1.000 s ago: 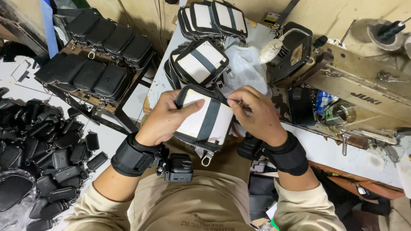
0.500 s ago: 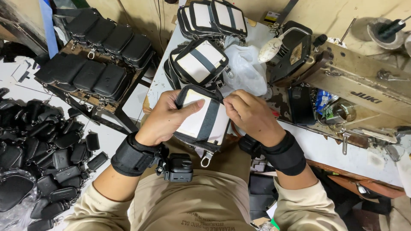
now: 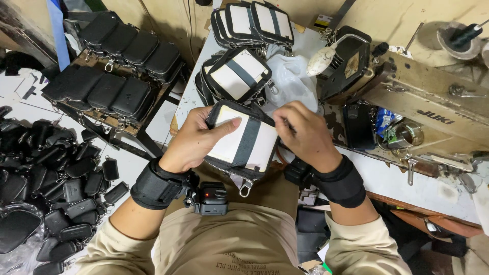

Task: Trim excess threads from leather pouches using scissors at a finishing station.

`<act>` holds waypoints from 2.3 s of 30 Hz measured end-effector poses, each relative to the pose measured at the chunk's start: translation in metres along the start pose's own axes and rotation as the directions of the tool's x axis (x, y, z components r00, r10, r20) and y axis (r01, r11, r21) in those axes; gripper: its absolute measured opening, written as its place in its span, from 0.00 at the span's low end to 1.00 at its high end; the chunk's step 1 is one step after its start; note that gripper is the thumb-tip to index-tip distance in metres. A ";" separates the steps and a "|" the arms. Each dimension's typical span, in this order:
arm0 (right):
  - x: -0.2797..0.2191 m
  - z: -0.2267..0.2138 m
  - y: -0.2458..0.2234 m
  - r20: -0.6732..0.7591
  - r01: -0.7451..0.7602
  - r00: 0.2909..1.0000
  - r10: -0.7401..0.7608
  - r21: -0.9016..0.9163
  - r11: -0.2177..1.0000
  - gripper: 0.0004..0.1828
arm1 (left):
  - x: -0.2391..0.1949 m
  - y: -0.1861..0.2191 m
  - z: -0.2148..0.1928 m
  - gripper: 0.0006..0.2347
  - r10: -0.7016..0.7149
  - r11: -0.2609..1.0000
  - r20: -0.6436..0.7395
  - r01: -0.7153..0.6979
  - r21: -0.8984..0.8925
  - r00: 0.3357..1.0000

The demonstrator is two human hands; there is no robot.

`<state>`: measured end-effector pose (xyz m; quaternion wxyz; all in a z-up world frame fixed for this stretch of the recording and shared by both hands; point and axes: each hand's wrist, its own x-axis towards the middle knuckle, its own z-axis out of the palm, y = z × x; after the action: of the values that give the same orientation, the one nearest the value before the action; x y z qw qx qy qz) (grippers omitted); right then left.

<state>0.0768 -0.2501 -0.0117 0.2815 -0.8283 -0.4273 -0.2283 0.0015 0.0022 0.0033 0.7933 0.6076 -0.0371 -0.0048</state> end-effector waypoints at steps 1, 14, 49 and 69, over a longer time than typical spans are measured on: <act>0.000 -0.002 0.002 -0.001 0.002 1.000 -0.002 -0.001 1.000 0.05 | 0.001 -0.002 -0.002 0.07 0.002 1.000 0.000 -0.002 0.001 1.000; 0.003 -0.001 -0.021 0.283 -0.557 0.778 0.560 0.723 0.408 0.28 | -0.011 0.022 0.007 0.07 0.672 0.087 0.558 -0.800 0.593 0.487; -0.068 -0.036 -0.002 0.392 -0.562 0.724 0.568 -0.143 0.815 0.23 | -0.003 -0.003 -0.015 0.16 0.101 0.941 -0.016 -0.101 -0.323 0.995; -0.090 -0.005 0.003 0.585 -0.477 0.669 0.458 -0.134 0.869 0.28 | 0.000 -0.010 -0.021 0.15 0.150 0.928 -0.043 -0.156 -0.337 0.988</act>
<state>0.0309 -0.3077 -0.0646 0.1930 -0.9339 -0.2708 0.1316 0.0031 0.0195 -0.0116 0.8845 0.4569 -0.0762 0.0557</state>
